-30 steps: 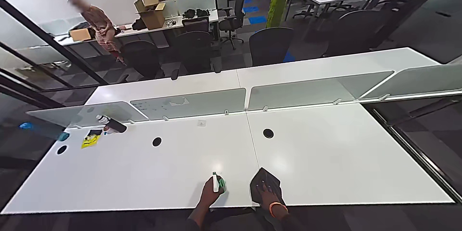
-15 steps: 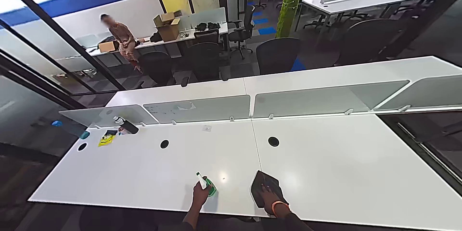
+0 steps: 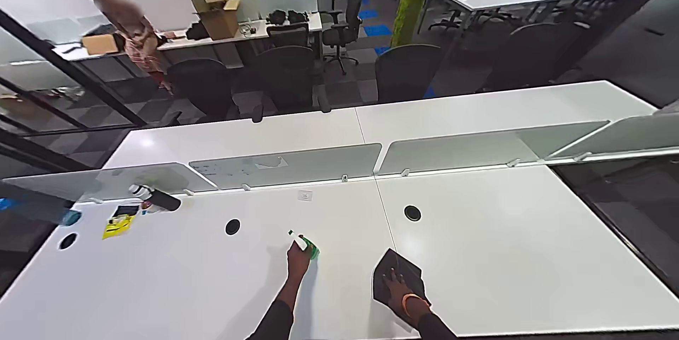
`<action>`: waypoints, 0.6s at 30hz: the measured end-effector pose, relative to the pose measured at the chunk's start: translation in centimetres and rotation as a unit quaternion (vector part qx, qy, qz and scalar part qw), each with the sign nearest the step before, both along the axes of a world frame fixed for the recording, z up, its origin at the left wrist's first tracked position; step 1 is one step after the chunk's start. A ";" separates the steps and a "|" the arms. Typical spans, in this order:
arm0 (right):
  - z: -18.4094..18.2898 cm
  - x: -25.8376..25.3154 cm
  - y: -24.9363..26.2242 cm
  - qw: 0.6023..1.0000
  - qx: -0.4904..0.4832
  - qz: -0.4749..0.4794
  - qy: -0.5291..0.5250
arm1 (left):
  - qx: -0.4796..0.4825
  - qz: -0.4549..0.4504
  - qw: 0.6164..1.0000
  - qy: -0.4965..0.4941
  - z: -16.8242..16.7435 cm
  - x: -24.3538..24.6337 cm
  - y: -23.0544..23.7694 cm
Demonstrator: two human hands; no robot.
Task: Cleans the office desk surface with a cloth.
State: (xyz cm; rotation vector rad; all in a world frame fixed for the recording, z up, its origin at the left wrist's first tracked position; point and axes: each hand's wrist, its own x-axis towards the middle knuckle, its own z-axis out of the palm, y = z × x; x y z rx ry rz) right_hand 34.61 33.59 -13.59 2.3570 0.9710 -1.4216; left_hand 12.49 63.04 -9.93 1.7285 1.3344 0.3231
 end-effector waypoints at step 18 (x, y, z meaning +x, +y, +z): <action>-0.2 -0.1 1.1 0.998 -0.039 -0.052 0.008 | 0.048 -0.010 0.999 0.008 -0.8 13.8 19.3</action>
